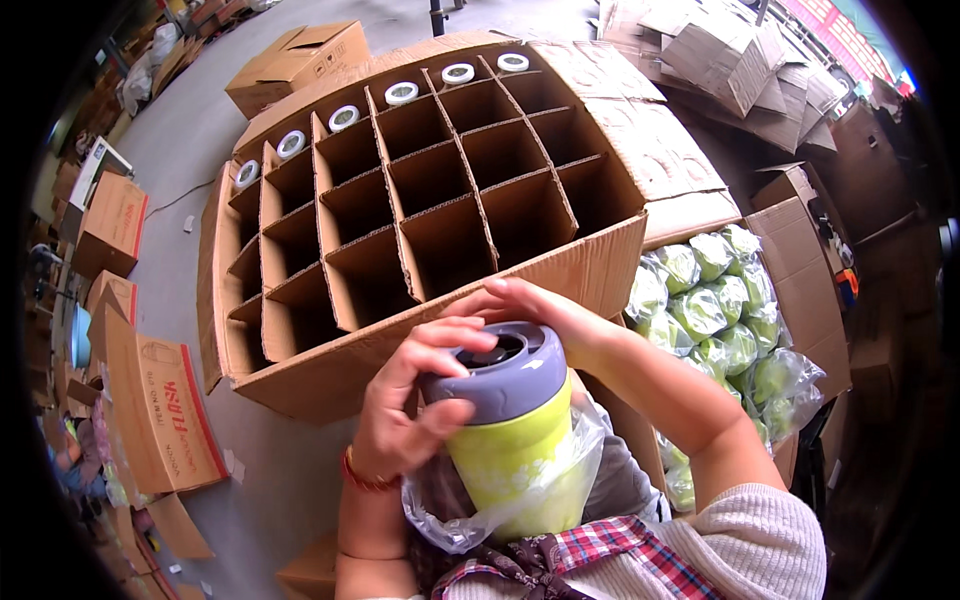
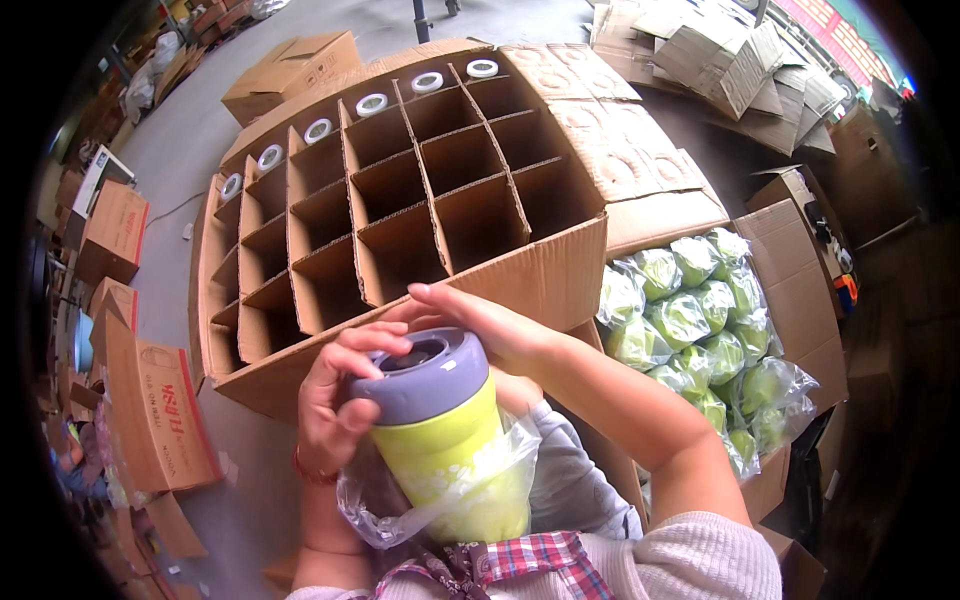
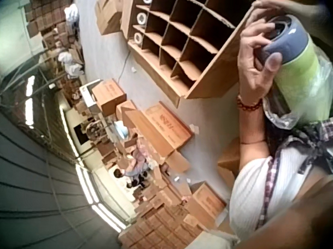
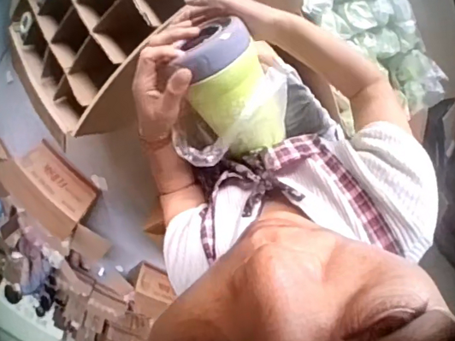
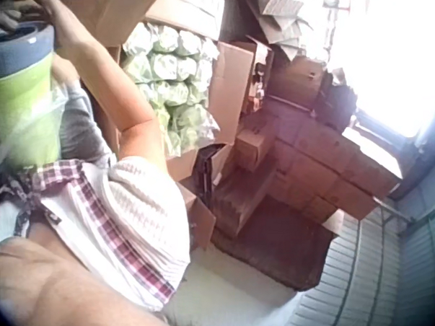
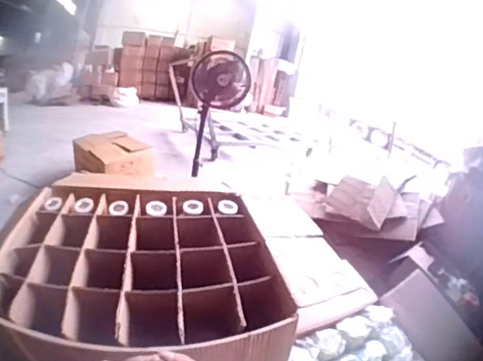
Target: The person assembles water bottles by picking up a bottle wrapped in plastic, attaching a grey lid, and screwing it on tightly. They then place the assembled bottle into a cardboard box with dividers. This process is repeated multiple times.
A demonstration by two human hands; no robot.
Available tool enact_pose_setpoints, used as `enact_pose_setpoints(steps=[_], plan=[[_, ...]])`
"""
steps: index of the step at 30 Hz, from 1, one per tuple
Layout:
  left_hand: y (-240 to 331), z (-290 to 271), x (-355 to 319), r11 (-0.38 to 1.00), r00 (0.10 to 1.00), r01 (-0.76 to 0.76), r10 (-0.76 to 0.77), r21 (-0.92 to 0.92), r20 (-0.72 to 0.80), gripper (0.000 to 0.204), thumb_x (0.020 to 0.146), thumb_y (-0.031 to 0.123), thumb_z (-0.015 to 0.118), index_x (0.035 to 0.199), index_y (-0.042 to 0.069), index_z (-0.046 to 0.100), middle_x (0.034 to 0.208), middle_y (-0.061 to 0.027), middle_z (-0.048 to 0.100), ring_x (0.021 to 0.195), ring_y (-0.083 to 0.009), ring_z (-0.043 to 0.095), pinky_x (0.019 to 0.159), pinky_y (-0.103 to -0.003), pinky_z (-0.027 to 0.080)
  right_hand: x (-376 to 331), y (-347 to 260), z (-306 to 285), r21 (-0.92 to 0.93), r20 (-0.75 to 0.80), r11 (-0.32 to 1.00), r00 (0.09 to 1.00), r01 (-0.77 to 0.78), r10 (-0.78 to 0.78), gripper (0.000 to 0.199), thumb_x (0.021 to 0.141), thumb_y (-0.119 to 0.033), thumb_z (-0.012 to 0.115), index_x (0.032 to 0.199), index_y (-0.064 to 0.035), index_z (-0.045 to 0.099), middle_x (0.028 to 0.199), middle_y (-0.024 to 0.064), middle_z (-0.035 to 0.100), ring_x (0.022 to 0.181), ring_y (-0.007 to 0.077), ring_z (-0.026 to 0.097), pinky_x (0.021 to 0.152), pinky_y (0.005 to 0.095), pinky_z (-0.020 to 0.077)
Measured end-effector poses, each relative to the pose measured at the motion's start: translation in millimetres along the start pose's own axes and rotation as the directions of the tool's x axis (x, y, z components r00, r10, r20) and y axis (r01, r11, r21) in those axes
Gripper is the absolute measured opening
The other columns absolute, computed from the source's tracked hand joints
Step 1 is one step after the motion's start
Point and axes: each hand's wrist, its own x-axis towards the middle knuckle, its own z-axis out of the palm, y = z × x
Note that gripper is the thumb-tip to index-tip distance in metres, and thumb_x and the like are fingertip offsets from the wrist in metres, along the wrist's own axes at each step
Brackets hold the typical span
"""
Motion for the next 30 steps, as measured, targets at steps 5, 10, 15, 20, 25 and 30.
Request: enact_pose_setpoints(steps=[5, 10, 15, 20, 25, 30], plan=[[42, 34, 14, 0.596, 0.99, -0.128, 0.124, 0.793, 0.067, 0.024, 0.084, 0.027, 0.072, 0.089, 0.005, 0.064, 0.1, -0.0102, 0.068, 0.101, -0.0275, 0.063, 0.095, -0.041, 0.044, 41, 45, -8, 0.411, 0.173, 0.891, 0.976, -0.192, 0.131, 0.052, 0.091, -0.047, 0.055, 0.123, -0.0058, 0.057, 0.114, 0.0129, 0.063, 0.103, 0.0222, 0.061, 0.094, 0.0378, 0.0482], [-41, -30, -7, 0.978, 0.983, -0.165, 0.174, -0.124, 0.06, 0.028, 0.092, 0.035, 0.062, 0.088, 0.008, 0.064, 0.101, -0.0093, 0.069, 0.115, -0.0324, 0.056, 0.109, -0.048, 0.03, -30, 3, 13, -0.409, -0.041, 0.899, 0.981, 0.155, -0.188, 0.046, 0.1, -0.037, 0.043, 0.116, 0.0018, 0.062, 0.108, 0.0151, 0.067, 0.101, 0.0217, 0.063, 0.093, 0.0347, 0.046], [-56, -28, -20, 0.947, 0.992, -0.114, 0.09, -0.3, -0.092, 0.04, 0.093, 0.044, 0.06, 0.092, 0.005, 0.063, 0.103, -0.0133, 0.066, 0.115, -0.0345, 0.055, 0.106, -0.048, 0.034, -33, -17, 16, -0.735, -0.082, 0.677, 0.984, 0.046, -0.156, 0.056, 0.1, -0.04, 0.042, 0.127, 0.008, 0.054, 0.121, 0.0174, 0.062, 0.11, 0.0238, 0.06, 0.102, 0.0345, 0.0428], [32, 20, 4, 0.791, 0.993, -0.084, 0.119, 0.606, -0.018, 0.038, 0.09, 0.04, 0.064, 0.093, 0.002, 0.063, 0.102, -0.012, 0.067, 0.102, -0.0294, 0.061, 0.098, -0.042, 0.043, 27, 23, 7, 0.493, 0.212, 0.826, 0.958, -0.274, 0.192, 0.057, 0.099, -0.044, 0.04, 0.121, 0.005, 0.057, 0.12, 0.0155, 0.063, 0.11, 0.0227, 0.06, 0.103, 0.0371, 0.043], [26, 9, 10, 0.793, 0.985, -0.165, 0.105, 0.587, 0.135, 0.033, 0.088, 0.038, 0.066, 0.081, 0.007, 0.061, 0.095, -0.0088, 0.068, 0.107, -0.0295, 0.058, 0.103, -0.047, 0.039, -2, 22, 6, 0.305, 0.143, 0.952, 0.989, -0.016, -0.029, 0.051, 0.099, -0.041, 0.04, 0.12, 0.0018, 0.058, 0.122, 0.0162, 0.061, 0.114, 0.0221, 0.058, 0.102, 0.035, 0.0421], [-69, -33, -23, 0.831, 0.979, -0.2, 0.191, -0.519, -0.072, 0.033, 0.092, 0.042, 0.06, 0.09, 0.009, 0.064, 0.103, -0.0111, 0.062, 0.125, -0.0384, 0.043, 0.107, -0.054, 0.031, -46, -10, 18, -0.634, 0.01, 0.748, 0.97, 0.195, -0.244, 0.056, 0.102, -0.043, 0.039, 0.123, 0.0062, 0.056, 0.114, 0.018, 0.064, 0.111, 0.0247, 0.059, 0.099, 0.0368, 0.0424]])
